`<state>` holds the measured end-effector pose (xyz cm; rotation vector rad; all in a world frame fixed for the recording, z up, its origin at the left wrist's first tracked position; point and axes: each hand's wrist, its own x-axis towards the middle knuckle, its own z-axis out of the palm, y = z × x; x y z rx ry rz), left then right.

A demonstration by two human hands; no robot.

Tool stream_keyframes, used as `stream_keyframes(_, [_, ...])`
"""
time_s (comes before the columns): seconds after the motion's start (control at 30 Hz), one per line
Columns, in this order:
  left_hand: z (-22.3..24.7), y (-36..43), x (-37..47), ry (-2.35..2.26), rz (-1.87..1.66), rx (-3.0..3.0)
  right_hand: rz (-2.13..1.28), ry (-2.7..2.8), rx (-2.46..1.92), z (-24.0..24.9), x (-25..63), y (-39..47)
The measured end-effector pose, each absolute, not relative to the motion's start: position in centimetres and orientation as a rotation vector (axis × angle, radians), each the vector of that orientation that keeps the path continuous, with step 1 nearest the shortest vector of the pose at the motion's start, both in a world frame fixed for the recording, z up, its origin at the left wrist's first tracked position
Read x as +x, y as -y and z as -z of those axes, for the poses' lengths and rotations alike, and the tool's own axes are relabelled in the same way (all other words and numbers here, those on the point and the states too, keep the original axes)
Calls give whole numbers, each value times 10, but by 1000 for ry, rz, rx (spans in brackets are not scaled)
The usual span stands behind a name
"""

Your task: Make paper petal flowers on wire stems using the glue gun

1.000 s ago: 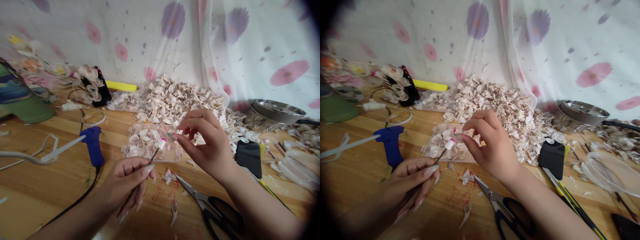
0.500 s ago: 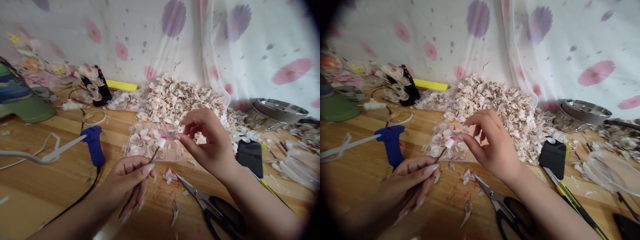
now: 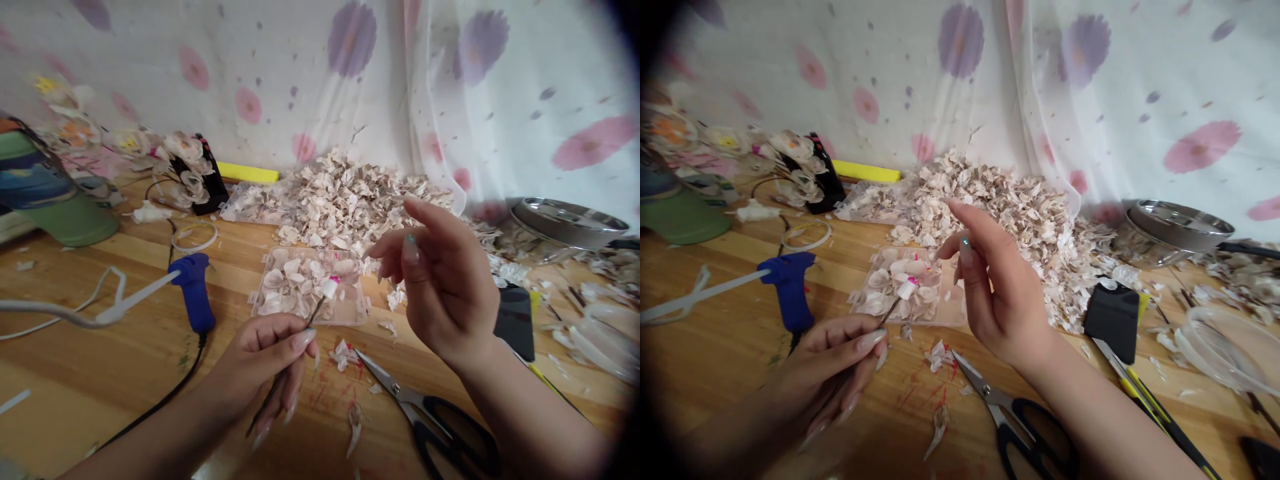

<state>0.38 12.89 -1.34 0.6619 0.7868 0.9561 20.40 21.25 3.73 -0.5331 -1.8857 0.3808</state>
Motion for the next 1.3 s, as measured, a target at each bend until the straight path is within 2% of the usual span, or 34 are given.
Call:
stream_keyframes(0.3, [14, -129, 3, -794, -963, 637, -411, 1707, -459, -38, 204, -209])
stream_keyframes(0.53, [12, -127, 5, -768, -1025, 645, -204, 1837, -419, -27, 205, -211])
stream_keyframes(0.73, [13, -127, 4, -767, -1022, 664, -332, 1811, -466, -32, 203, -217])
stream_keyframes(0.9, [11, -127, 5, -811, -1008, 698, -214, 1940, -466, -39, 204, -215])
stream_keyframes(1.3, [10, -124, 7, -931, -1007, 760, -239, 2100, -459, -41, 202, -219])
